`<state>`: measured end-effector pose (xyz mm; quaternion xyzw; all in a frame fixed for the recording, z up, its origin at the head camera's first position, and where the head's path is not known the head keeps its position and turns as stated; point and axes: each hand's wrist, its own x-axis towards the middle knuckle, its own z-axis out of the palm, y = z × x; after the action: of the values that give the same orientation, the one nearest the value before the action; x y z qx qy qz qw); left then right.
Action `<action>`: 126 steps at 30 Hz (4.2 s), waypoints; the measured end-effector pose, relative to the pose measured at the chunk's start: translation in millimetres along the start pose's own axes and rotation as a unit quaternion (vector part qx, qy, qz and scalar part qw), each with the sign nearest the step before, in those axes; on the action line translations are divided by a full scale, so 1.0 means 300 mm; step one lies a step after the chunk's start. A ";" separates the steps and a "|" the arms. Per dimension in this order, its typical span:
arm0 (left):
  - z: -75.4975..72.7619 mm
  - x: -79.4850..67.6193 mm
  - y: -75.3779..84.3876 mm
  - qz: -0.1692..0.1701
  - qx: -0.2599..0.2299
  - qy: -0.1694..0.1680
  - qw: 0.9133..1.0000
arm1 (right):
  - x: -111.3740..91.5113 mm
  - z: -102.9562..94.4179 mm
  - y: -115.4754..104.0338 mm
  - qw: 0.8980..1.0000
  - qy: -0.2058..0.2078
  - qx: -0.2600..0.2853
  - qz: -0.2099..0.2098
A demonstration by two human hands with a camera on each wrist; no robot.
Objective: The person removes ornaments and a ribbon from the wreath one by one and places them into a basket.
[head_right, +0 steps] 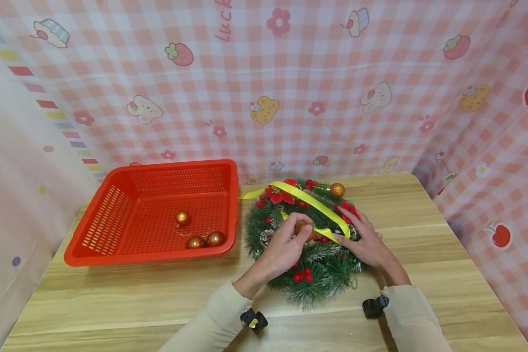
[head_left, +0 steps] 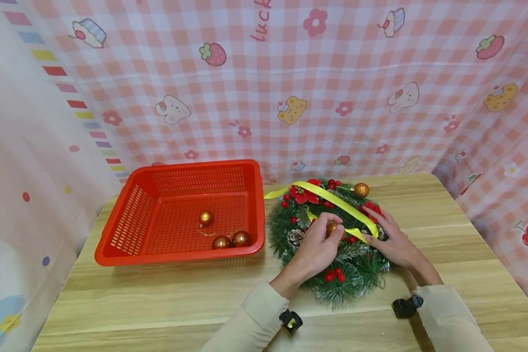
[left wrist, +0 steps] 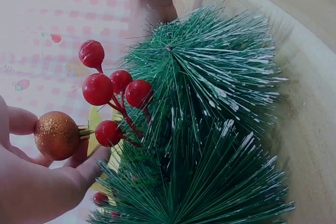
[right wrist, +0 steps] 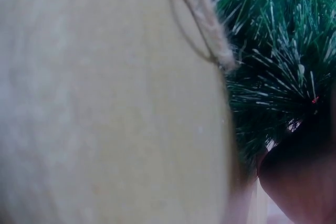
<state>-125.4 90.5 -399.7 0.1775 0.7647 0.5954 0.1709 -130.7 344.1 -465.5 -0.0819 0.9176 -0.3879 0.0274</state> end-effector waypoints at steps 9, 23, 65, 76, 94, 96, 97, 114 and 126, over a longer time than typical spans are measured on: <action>-0.008 0.010 -0.009 0.014 0.004 0.018 1.000 | 0.007 0.002 0.001 1.000 -0.003 0.004 -0.003; -0.013 0.003 -0.014 0.024 0.042 0.028 0.998 | 0.002 -0.002 -0.004 1.000 -0.001 -0.003 0.009; -0.038 -0.033 -0.010 0.054 0.125 0.070 0.988 | -0.001 -0.003 -0.009 1.000 -0.014 -0.010 0.015; -0.081 -0.079 0.005 0.070 0.109 0.078 0.988 | -0.004 -0.002 -0.019 1.000 -0.018 -0.015 0.019; -0.192 -0.137 0.032 0.085 0.080 0.116 0.986 | -0.003 -0.004 -0.011 1.000 -0.016 -0.012 0.001; -0.202 -0.139 0.033 0.084 0.074 0.118 0.987 | -0.005 -0.004 -0.009 1.000 -0.015 -0.013 0.001; -0.207 -0.140 0.034 0.083 0.071 0.121 0.987 | -0.005 -0.004 -0.008 1.000 -0.014 -0.015 0.000; -0.356 -0.190 0.022 0.067 0.055 0.169 0.982 | -0.006 -0.003 -0.001 0.999 -0.016 -0.027 0.004; -0.483 -0.230 -0.014 0.052 0.063 0.218 0.973 | -0.013 -0.005 -0.005 1.000 -0.002 -0.029 -0.001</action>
<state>-133.5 -66.4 -366.8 0.0936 0.8093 0.5783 -0.0424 -126.9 344.8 -463.4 -0.0840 0.9282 -0.3614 0.0266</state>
